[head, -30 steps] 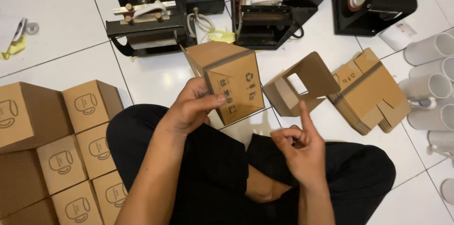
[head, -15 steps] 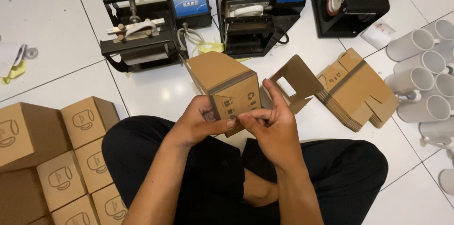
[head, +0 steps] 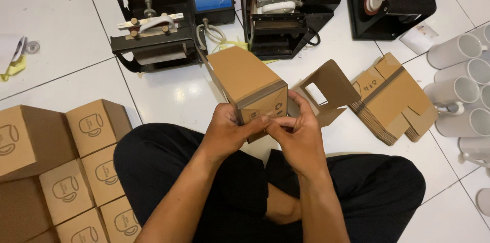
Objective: The person assembles cardboard boxes by hand while sitting on the floor, folding the bottom flaps into place one at a time and setting the completed boxes aside.
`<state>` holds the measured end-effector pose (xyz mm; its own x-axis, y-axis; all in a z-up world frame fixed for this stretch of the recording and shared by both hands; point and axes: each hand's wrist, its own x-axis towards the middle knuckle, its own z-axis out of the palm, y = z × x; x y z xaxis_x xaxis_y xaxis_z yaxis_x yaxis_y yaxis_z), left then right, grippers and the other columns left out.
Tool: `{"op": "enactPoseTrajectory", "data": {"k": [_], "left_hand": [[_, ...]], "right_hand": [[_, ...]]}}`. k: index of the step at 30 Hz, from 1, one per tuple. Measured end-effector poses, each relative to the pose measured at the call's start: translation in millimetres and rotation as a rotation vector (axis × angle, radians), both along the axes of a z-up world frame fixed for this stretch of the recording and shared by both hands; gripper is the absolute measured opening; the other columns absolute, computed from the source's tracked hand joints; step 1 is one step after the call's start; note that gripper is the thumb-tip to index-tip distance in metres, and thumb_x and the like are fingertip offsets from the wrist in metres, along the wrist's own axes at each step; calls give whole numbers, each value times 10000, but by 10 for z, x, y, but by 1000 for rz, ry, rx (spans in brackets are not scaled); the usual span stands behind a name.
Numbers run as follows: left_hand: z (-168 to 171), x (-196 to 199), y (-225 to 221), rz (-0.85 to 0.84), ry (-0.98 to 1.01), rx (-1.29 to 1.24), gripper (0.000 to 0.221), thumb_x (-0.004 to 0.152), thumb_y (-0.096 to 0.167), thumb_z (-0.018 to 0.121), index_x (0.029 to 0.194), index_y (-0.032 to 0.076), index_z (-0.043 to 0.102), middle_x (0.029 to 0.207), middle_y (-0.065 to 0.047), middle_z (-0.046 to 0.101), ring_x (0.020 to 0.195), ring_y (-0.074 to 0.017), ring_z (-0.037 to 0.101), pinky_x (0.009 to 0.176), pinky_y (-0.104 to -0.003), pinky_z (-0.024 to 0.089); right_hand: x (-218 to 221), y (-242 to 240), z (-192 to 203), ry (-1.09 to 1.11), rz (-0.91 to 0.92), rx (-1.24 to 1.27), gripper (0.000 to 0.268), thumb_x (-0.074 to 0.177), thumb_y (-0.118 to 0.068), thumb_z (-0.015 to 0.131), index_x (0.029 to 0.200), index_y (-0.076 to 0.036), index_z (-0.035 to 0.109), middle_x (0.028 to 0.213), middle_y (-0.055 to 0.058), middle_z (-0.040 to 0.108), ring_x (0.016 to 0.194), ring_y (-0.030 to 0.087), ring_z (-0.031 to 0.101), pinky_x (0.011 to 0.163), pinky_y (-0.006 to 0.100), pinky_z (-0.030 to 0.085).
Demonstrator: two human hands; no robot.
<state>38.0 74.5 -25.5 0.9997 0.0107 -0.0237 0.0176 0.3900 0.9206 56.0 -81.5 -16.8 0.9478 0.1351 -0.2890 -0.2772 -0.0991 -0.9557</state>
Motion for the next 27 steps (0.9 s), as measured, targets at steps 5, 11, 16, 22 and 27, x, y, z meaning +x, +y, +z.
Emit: {"op": "enactPoseTrajectory", "data": {"k": [5, 11, 16, 22, 27], "left_hand": [[-160, -29, -14, 94, 89, 94, 216, 824, 128, 854, 900, -65, 794, 727, -142, 751, 653, -142, 619, 638, -308, 547], [-260, 35, 72, 284, 140, 149, 145, 816, 90, 850, 855, -40, 799, 722, -124, 759, 674, -124, 633, 611, -308, 552], [-68, 12, 194, 365, 93, 61, 200, 792, 91, 849, 908, -55, 778, 777, -125, 757, 703, -132, 647, 615, -331, 576], [-349, 17, 99, 236, 39, -21, 281, 663, -6, 871, 915, -57, 758, 803, -146, 761, 781, -158, 667, 633, -351, 577], [-439, -12, 155, 161, -42, -156, 357, 623, -87, 847, 958, -76, 725, 842, -181, 757, 825, -226, 724, 657, -384, 604]], "right_hand": [[6, 67, -66, 59, -34, -27, 861, 807, -198, 850, 1502, 37, 399, 769, 160, 799, 643, 134, 680, 579, 220, 511], [0, -44, -513, 85, -23, -219, 765, 724, -325, 917, 1339, 21, 620, 601, 123, 710, 510, 165, 625, 459, 274, 452], [-194, -180, -884, 55, -223, 119, 461, 848, -164, 755, 1278, -22, 664, 841, 72, 715, 754, 118, 639, 663, 206, 531], [-142, 142, -511, 147, -138, 328, 846, 840, -230, 755, 1565, -74, 347, 1377, 205, 579, 1156, 320, 651, 888, 473, 601], [-169, 51, -587, 281, -109, 683, 936, 781, -40, 708, 1588, -242, 277, 1381, 179, 596, 1087, 336, 686, 831, 508, 615]]}}
